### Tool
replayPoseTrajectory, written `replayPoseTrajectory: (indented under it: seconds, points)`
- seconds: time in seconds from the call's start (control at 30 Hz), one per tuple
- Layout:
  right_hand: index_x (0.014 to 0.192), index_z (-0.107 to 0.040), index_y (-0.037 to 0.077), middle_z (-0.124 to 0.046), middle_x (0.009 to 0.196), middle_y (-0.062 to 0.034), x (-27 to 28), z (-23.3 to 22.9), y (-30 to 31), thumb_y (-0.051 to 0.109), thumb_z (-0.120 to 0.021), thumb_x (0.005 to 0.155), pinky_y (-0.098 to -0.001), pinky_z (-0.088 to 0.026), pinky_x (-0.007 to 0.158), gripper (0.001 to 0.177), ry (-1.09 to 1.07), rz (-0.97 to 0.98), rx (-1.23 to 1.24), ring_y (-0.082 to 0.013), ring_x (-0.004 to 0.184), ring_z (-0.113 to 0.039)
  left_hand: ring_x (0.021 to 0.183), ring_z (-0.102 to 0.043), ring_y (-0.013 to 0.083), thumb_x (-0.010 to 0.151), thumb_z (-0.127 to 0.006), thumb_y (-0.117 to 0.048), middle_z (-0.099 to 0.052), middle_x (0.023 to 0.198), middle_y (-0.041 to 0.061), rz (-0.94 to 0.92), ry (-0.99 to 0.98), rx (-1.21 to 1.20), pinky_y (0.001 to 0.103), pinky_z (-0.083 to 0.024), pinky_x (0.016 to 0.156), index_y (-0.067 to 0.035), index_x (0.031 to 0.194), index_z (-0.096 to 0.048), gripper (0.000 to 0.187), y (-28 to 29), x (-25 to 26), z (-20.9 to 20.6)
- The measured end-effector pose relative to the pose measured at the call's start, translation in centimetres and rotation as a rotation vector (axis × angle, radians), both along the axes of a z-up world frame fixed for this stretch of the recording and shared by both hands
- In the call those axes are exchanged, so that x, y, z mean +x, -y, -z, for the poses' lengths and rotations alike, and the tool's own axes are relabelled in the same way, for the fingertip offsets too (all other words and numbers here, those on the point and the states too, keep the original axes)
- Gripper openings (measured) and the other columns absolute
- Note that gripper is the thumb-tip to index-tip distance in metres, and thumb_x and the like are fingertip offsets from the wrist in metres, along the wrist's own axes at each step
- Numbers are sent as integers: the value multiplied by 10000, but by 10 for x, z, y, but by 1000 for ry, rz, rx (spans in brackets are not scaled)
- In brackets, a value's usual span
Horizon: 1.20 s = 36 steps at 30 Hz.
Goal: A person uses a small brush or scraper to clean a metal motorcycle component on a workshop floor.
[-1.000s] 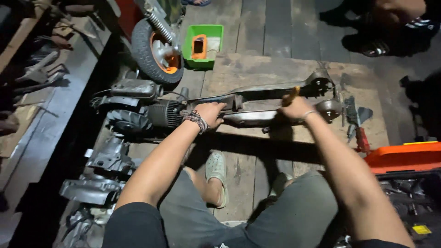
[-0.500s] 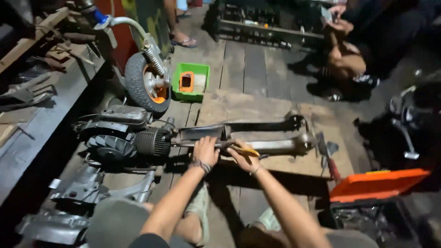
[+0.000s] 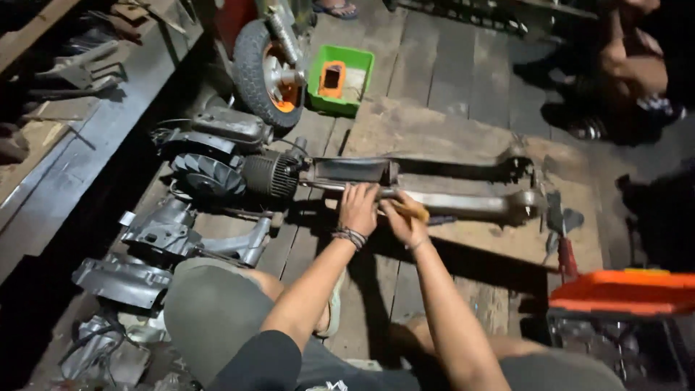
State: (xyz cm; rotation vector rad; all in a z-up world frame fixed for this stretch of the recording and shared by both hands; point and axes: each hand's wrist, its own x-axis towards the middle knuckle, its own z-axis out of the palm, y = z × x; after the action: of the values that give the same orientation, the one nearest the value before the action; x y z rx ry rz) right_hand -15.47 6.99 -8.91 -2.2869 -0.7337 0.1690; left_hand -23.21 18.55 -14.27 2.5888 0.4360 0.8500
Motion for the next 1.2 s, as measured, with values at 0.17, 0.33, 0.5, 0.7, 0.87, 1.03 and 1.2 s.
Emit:
replayPoseTrajectory:
  seconds: [0.17, 0.33, 0.5, 0.7, 0.87, 1.03, 1.2]
  points:
    - [1141, -723, 258, -757, 1039, -50, 63, 41, 83, 412, -683, 981, -394, -495, 1005, 225, -12, 152, -36, -265, 1127, -689, 1236, -558, 290, 854, -719, -198, -601, 1220, 83, -35, -16, -12, 543, -323, 1195, -108, 1278, -663, 437, 1, -4, -10]
    - [1079, -690, 161, -694, 897, -90, 81, 41, 120, 186, -674, 921, -377, -494, 906, 161, 503, 663, 97, -315, 985, -675, 1167, -596, 271, 826, -742, -219, -622, 1139, 59, -118, 77, -16, 515, -344, 1187, -133, 1204, -699, 390, 10, 6, -7]
    - [844, -635, 242, -695, 784, -12, 9, 38, -2, 345, -692, 825, -375, -581, 772, 120, 478, 257, -49, -235, 852, -722, 1083, -670, 333, 914, -628, -76, -690, 1085, 110, -184, 237, -227, 492, -440, 1118, -132, 1309, -664, 400, 1, 14, -9]
    - [1065, -765, 152, -773, 1018, -140, -8, -4, -27, 282, -799, 875, -399, -575, 943, 232, 20, 165, 278, -313, 1067, -724, 1108, -688, 348, 972, -587, -44, -727, 1136, 114, -171, 465, -628, 465, -528, 1006, -158, 1329, -643, 379, -18, -6, -37]
    - [1111, -740, 53, -753, 998, -200, 26, 38, 13, 267, -794, 821, -438, -556, 893, 364, 481, 582, 166, -369, 983, -720, 1071, -669, 342, 948, -644, -62, -682, 1113, 102, -246, 575, -549, 461, -512, 1000, -121, 1257, -681, 317, -50, -17, -45]
    - [1105, -680, -145, -671, 1046, -404, -45, 33, -86, 166, -514, 976, -655, -448, 916, 376, 32, 238, 243, -589, 1031, -600, 1156, -608, 327, 944, -700, -138, -587, 1204, 83, -578, 646, -573, 460, -447, 1071, -110, 1262, -634, 326, -77, -30, -39]
    - [1311, -705, 111, -734, 1231, -151, -75, 36, -109, 578, -738, 851, -416, -519, 1056, 656, -181, 137, 183, -301, 1235, -661, 1499, -362, 411, 1120, -519, -253, -359, 1582, 320, -642, 728, -1047, 515, -227, 1277, 30, 1555, -348, 547, -118, -45, 38]
